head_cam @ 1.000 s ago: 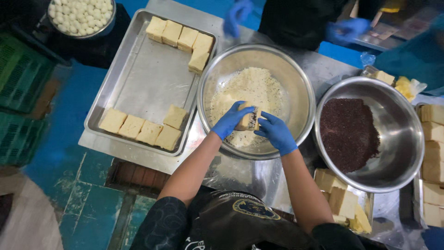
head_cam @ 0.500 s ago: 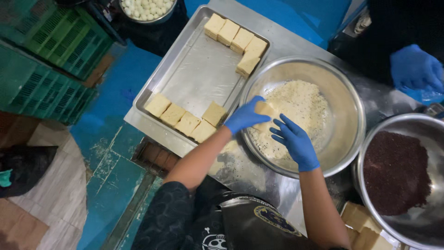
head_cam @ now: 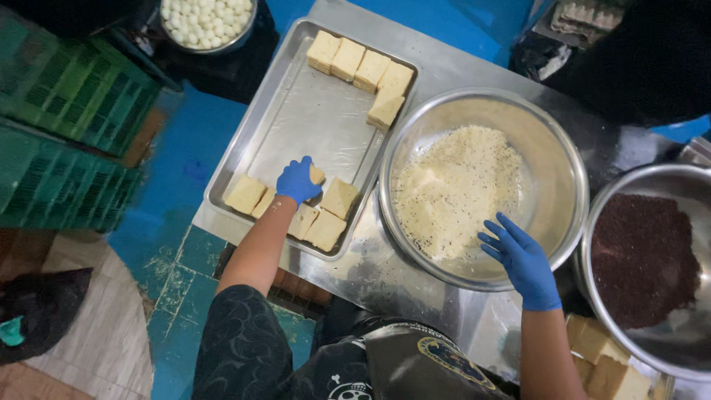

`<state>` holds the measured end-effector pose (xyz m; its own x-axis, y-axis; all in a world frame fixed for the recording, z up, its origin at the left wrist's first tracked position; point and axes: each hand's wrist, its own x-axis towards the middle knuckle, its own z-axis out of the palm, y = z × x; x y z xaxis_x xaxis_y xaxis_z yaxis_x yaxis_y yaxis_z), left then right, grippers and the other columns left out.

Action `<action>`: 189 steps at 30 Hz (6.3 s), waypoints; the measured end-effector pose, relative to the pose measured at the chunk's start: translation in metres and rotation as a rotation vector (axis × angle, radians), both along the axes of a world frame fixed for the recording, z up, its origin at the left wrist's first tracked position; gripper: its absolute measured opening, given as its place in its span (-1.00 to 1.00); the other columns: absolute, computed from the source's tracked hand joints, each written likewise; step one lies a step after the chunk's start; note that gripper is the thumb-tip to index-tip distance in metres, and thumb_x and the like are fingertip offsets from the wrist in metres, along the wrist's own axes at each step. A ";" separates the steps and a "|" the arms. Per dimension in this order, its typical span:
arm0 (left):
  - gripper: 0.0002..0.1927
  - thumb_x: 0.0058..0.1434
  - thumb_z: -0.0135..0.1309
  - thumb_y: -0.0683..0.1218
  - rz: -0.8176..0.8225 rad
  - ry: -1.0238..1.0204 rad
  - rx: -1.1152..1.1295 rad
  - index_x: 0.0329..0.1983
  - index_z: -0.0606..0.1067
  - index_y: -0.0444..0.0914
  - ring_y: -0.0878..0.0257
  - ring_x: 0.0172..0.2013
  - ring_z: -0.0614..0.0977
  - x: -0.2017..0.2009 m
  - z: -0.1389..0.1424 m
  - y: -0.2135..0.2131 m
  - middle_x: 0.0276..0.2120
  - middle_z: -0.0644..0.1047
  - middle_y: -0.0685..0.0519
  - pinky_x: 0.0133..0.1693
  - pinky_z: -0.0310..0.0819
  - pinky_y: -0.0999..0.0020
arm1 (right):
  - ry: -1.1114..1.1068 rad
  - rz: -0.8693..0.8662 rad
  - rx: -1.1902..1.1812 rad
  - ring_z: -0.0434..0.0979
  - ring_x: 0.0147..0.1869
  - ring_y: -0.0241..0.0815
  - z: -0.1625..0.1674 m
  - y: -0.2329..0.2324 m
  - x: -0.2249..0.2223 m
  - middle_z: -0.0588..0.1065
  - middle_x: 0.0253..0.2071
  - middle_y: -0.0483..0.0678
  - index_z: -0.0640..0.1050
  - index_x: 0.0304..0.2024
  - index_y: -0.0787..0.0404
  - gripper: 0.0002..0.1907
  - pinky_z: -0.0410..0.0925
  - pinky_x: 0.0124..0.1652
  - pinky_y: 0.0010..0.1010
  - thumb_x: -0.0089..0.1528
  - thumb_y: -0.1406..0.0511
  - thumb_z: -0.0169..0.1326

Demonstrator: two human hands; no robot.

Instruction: The person picks up rectangular sponge cake blocks from trays, presses a dark filling or coating powder onto the cut faces of each block by hand, and places the coated blocks onto trays alongside other workers doing the same at a shared stainless steel table.

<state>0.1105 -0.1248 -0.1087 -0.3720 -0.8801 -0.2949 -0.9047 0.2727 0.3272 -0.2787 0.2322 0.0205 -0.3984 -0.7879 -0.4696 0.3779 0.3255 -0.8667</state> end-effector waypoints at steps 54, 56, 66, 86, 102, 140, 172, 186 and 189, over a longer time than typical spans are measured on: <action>-0.28 0.31 0.17 -0.06 -0.574 1.026 1.109 0.45 0.13 -0.22 0.18 0.18 0.51 -0.377 0.128 0.510 0.23 0.40 -0.06 0.16 0.46 0.29 | 1.052 -0.397 0.269 0.44 0.32 0.18 0.064 0.319 -0.047 0.37 0.29 0.31 0.07 0.48 0.36 0.18 0.32 0.24 -0.13 -0.03 0.17 0.41; -0.27 0.28 0.23 -0.09 -0.476 1.168 1.004 0.41 0.13 -0.25 0.13 0.13 0.52 -0.402 0.126 0.508 0.16 0.41 -0.11 0.13 0.50 0.24 | 1.176 -0.342 0.161 0.39 0.36 0.24 0.075 0.293 -0.034 0.33 0.33 0.31 0.10 0.47 0.38 0.11 0.28 0.29 -0.11 0.04 0.15 0.39; -0.40 0.23 0.15 -0.01 -0.047 1.298 1.495 0.31 0.29 -0.19 0.13 0.07 0.57 -0.429 0.107 0.469 0.07 0.48 -0.04 0.07 0.55 0.19 | 1.176 -0.095 -0.034 0.29 0.44 0.22 0.096 0.277 -0.053 0.25 0.46 0.25 0.27 0.41 0.26 -0.10 0.19 0.34 -0.10 0.10 0.20 0.36; -0.19 0.12 0.22 0.15 0.184 1.473 1.881 0.44 0.25 0.02 -0.15 0.35 0.35 -0.416 0.102 0.386 0.35 0.35 -0.07 0.18 0.36 -0.35 | 1.357 0.397 -0.016 0.37 0.27 0.36 -0.083 0.163 -0.306 0.42 0.25 0.36 0.60 0.15 0.09 -0.48 0.27 0.22 0.01 0.11 0.22 0.21; -0.36 0.22 0.18 0.09 0.073 1.332 1.668 0.36 0.27 0.03 -0.01 0.15 0.55 -0.528 0.032 0.414 0.16 0.45 0.00 -0.10 0.62 -0.01 | 0.239 0.466 0.408 0.53 -0.23 -0.22 -0.045 0.262 -0.341 0.63 -0.19 0.00 0.69 -0.05 0.20 -0.71 0.41 -0.22 -0.34 0.20 0.27 0.19; -0.15 0.03 0.21 0.25 -0.041 1.047 1.484 0.37 0.20 0.01 0.03 0.03 0.61 -0.594 0.038 0.431 0.08 0.45 -0.06 -0.14 0.68 -0.08 | 0.713 0.429 0.365 0.67 -0.32 -0.30 0.022 0.210 -0.359 0.68 -0.32 0.00 0.71 -0.13 0.25 -0.76 0.53 -0.20 -0.44 0.16 0.31 0.21; -0.45 0.29 0.14 0.14 0.210 1.418 1.913 0.27 0.39 -0.15 -0.01 0.12 0.61 -0.442 0.054 0.351 0.12 0.55 -0.07 0.12 0.52 -0.19 | 1.266 0.054 0.248 0.65 -0.08 0.07 0.015 0.225 -0.295 0.61 -0.10 0.21 0.60 0.12 0.24 -0.44 0.48 -0.04 -0.18 0.13 0.13 0.34; -0.33 0.10 0.21 0.12 0.485 1.594 1.273 0.32 0.34 0.11 0.00 0.20 0.52 -0.213 0.116 0.222 0.20 0.44 0.06 0.07 0.52 -0.31 | 1.188 0.536 0.115 0.37 0.30 0.31 -0.086 -0.029 -0.065 0.37 0.23 0.40 0.26 0.38 0.36 0.24 0.29 0.24 -0.11 -0.22 -0.01 0.49; -0.28 0.12 0.24 0.13 0.561 1.554 1.279 0.36 0.32 0.07 -0.03 0.20 0.47 -0.204 0.106 0.219 0.17 0.37 -0.02 0.08 0.52 -0.36 | 1.234 0.507 0.157 0.44 0.21 0.29 -0.089 -0.034 -0.050 0.43 0.14 0.37 0.37 0.31 0.31 0.06 0.35 0.18 -0.11 -0.19 0.07 0.41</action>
